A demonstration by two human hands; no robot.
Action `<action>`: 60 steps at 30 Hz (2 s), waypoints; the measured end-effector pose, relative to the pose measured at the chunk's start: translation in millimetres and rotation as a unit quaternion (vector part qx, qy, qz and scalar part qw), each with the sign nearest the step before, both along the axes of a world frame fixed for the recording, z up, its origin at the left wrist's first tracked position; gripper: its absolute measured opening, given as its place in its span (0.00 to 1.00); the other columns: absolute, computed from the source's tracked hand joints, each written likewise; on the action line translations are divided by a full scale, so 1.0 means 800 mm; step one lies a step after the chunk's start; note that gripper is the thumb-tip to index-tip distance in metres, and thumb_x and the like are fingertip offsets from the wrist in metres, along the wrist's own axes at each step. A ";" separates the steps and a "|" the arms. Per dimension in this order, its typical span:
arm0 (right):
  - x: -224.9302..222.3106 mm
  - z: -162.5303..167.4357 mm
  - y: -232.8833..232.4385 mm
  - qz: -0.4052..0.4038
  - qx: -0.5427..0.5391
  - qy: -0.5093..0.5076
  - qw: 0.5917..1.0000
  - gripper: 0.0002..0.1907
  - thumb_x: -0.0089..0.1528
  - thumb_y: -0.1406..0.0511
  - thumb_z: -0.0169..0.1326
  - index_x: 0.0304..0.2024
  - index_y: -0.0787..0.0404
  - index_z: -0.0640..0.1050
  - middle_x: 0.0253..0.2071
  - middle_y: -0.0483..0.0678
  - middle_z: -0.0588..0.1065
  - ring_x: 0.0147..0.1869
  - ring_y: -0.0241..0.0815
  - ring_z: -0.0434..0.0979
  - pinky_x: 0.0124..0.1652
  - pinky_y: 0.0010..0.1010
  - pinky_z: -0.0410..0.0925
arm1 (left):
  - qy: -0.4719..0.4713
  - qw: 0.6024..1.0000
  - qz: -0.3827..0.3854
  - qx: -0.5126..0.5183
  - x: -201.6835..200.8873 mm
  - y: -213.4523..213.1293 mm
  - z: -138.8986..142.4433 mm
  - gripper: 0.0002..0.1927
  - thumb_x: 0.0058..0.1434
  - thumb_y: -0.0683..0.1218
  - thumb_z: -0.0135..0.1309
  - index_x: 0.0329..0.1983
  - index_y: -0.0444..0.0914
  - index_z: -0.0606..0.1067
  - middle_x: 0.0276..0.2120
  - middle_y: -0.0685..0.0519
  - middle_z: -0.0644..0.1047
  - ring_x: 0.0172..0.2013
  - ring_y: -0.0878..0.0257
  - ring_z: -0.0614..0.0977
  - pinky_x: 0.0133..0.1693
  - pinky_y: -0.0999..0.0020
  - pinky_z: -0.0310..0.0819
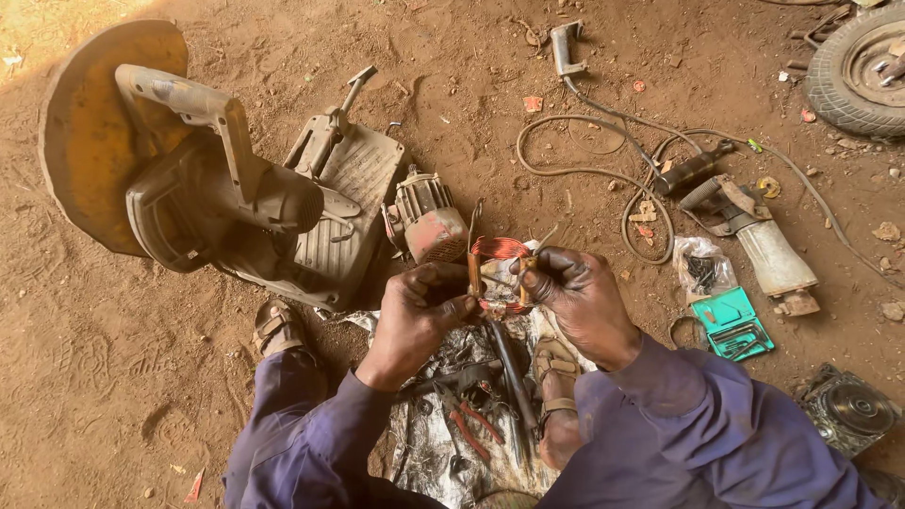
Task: The person sits on the ground and uses pliers and a screwdriver to strip, twist, and secure copper wires on a small electrical component. The person repeatedly adjusts the wires and uses the tools to manipulate the connections.
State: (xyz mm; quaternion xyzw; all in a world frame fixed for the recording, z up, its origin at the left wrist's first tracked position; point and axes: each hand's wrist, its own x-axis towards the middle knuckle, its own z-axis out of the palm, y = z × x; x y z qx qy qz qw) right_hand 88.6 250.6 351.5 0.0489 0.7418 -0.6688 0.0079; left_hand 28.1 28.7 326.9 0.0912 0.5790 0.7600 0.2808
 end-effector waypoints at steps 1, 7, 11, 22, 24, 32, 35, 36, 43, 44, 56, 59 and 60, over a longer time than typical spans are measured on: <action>0.000 -0.002 -0.001 0.002 0.000 0.006 1.000 0.08 0.67 0.66 0.56 0.40 0.66 0.80 0.30 0.42 0.76 0.35 0.30 0.71 0.37 0.26 0.69 | -0.017 1.000 0.011 0.015 0.000 0.001 -0.001 0.11 0.61 0.32 0.58 0.48 0.26 0.79 0.38 0.46 0.83 0.37 0.64 0.85 0.41 0.64 0.87; -0.001 -0.007 -0.004 0.007 0.001 0.016 1.000 0.06 0.66 0.69 0.54 0.41 0.67 0.79 0.32 0.44 0.79 0.38 0.32 0.77 0.40 0.28 0.74 | -0.005 0.995 0.004 -0.098 -0.002 0.003 -0.010 0.07 0.62 0.36 0.57 0.43 0.30 0.80 0.31 0.49 0.84 0.28 0.68 0.85 0.32 0.72 0.83; -0.001 -0.006 -0.010 0.000 0.163 0.051 0.985 0.04 0.64 0.69 0.57 0.35 0.66 0.79 0.29 0.46 0.80 0.32 0.35 0.79 0.33 0.30 0.74 | 0.013 0.993 0.007 -0.121 -0.001 0.001 -0.011 0.06 0.66 0.37 0.56 0.39 0.27 0.79 0.25 0.50 0.79 0.22 0.69 0.75 0.23 0.73 0.70; -0.008 -0.016 -0.013 0.038 0.148 0.079 0.985 0.15 0.66 0.61 0.60 0.28 0.63 0.77 0.25 0.49 0.75 0.28 0.38 0.74 0.29 0.32 0.69 | 0.218 0.951 -0.026 -0.219 0.019 0.015 -0.009 0.10 0.67 0.39 0.43 0.37 0.31 0.76 0.19 0.48 0.73 0.19 0.60 0.72 0.23 0.62 0.66; -0.008 -0.018 -0.015 0.025 0.128 0.099 0.987 0.14 0.67 0.60 0.57 0.31 0.61 0.79 0.25 0.46 0.76 0.27 0.37 0.74 0.28 0.33 0.68 | 0.245 0.934 -0.006 -0.260 0.025 0.024 -0.009 0.10 0.66 0.40 0.44 0.36 0.30 0.75 0.18 0.47 0.74 0.17 0.58 0.75 0.22 0.57 0.69; -0.009 -0.031 -0.049 -0.065 0.439 0.287 0.849 0.21 0.71 0.55 0.51 0.27 0.60 0.73 0.21 0.48 0.69 0.24 0.43 0.70 0.25 0.39 0.65 | 0.217 0.940 0.048 -0.260 0.033 0.034 -0.016 0.15 0.67 0.40 0.41 0.34 0.28 0.78 0.19 0.40 0.77 0.17 0.54 0.76 0.23 0.53 0.72; -0.015 -0.037 -0.048 -0.085 0.439 0.306 0.841 0.23 0.75 0.53 0.46 0.29 0.59 0.74 0.24 0.47 0.71 0.25 0.41 0.71 0.26 0.38 0.65 | 0.209 0.951 0.063 -0.219 0.033 0.033 -0.019 0.15 0.67 0.39 0.39 0.37 0.29 0.78 0.22 0.44 0.78 0.18 0.59 0.76 0.22 0.57 0.72; -0.019 -0.040 -0.048 -0.105 0.499 0.286 0.811 0.23 0.72 0.52 0.46 0.29 0.58 0.75 0.21 0.46 0.70 0.22 0.41 0.69 0.25 0.38 0.64 | 0.260 0.943 0.080 -0.192 0.034 0.033 -0.020 0.15 0.67 0.38 0.39 0.39 0.29 0.78 0.24 0.46 0.79 0.21 0.62 0.78 0.25 0.60 0.75; -0.034 -0.054 -0.037 -0.115 0.313 0.096 0.938 0.27 0.69 0.48 0.44 0.24 0.56 0.78 0.15 0.47 0.73 0.16 0.38 0.70 0.22 0.36 0.65 | 0.328 0.914 0.064 -0.232 0.032 0.041 -0.019 0.10 0.67 0.37 0.43 0.33 0.32 0.76 0.18 0.49 0.75 0.15 0.66 0.72 0.17 0.66 0.66; -0.032 -0.054 -0.036 -0.121 0.326 0.105 0.932 0.29 0.70 0.48 0.44 0.22 0.57 0.77 0.15 0.47 0.72 0.16 0.38 0.70 0.23 0.36 0.65 | 0.330 0.914 0.060 -0.229 0.033 0.040 -0.018 0.10 0.66 0.36 0.42 0.36 0.32 0.76 0.17 0.49 0.75 0.14 0.65 0.71 0.16 0.65 0.66; -0.032 -0.059 -0.024 -0.088 0.095 0.061 0.990 0.31 0.69 0.43 0.48 0.21 0.56 0.73 0.16 0.41 0.67 0.17 0.31 0.64 0.18 0.29 0.60 | 0.194 0.956 0.113 -0.189 0.008 -0.003 -0.002 0.06 0.66 0.40 0.55 0.39 0.34 0.81 0.22 0.51 0.79 0.18 0.69 0.72 0.18 0.71 0.64; -0.027 -0.047 -0.013 -0.081 0.050 0.048 0.994 0.28 0.67 0.44 0.47 0.23 0.55 0.75 0.15 0.38 0.64 0.17 0.30 0.60 0.19 0.29 0.59 | 0.173 0.938 0.127 -0.271 -0.004 -0.023 -0.009 0.09 0.66 0.43 0.61 0.32 0.33 0.80 0.21 0.50 0.79 0.16 0.68 0.71 0.18 0.71 0.64; -0.025 -0.044 -0.011 -0.076 0.034 0.045 0.996 0.28 0.68 0.44 0.47 0.23 0.56 0.75 0.16 0.38 0.65 0.18 0.30 0.62 0.19 0.28 0.60 | 0.145 0.952 0.111 -0.244 -0.002 -0.026 -0.013 0.10 0.66 0.43 0.62 0.31 0.31 0.78 0.21 0.48 0.79 0.17 0.67 0.70 0.18 0.70 0.64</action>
